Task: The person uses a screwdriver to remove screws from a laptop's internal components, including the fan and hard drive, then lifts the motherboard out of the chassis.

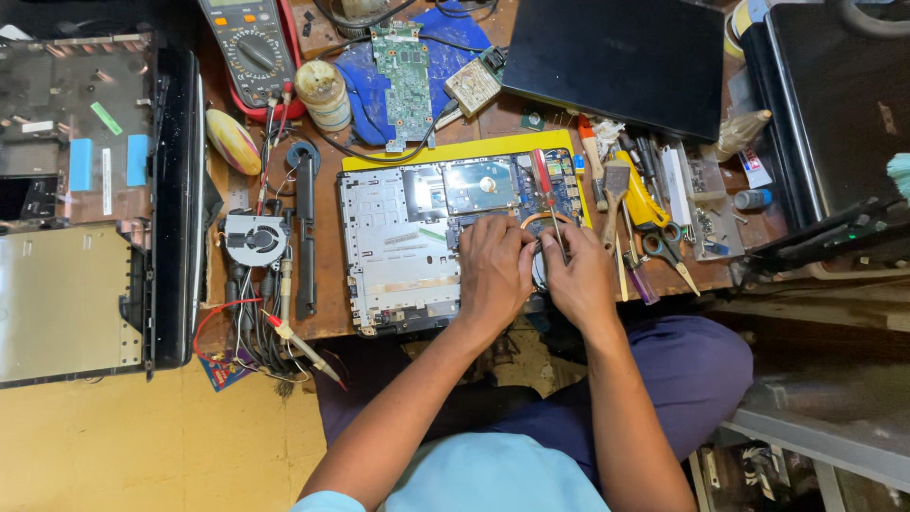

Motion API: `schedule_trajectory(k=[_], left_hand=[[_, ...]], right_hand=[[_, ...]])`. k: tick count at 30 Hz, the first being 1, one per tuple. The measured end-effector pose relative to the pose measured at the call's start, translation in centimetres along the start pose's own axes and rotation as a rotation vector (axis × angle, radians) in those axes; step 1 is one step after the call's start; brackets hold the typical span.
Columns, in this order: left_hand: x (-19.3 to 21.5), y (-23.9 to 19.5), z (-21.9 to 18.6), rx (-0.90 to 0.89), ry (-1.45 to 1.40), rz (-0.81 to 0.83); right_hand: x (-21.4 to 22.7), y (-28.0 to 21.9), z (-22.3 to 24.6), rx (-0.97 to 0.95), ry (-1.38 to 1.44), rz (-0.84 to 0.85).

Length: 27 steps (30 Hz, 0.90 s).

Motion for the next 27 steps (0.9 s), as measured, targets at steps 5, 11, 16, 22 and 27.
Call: schedule_trajectory(k=[5,11,16,22,27], left_hand=[[0.1,0.1,-0.1,0.010,-0.015,0.017],[0.1,0.1,0.1,0.022,-0.021,0.017],[-0.1,0.2,0.4,0.026,-0.037,0.020],[-0.1,0.1,0.3,0.039,-0.034,0.027],[0.1,0.1,0.2,0.044,-0.044,0.031]], right_hand=[[0.4,-0.2,-0.4,-0.005,-0.024,0.005],[0.8,0.3,0.9,-0.034,-0.019,0.050],[0.9,0.9,1.4,-0.065,-0.024,0.101],[1.1,1.1,2.0,-0.116,0.017,0.116],[1.1,0.9,2.4,-0.195,0.104,0.085]])
Point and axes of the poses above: each hand's wrist, its own y-axis towards the middle knuckle, its own x-axis out of the back of the hand, z = x × y, the point moved 1 cm from there along y, towards the middle knuckle, and after that the axes turned 6 degrees about x, right-handed, at the moved point
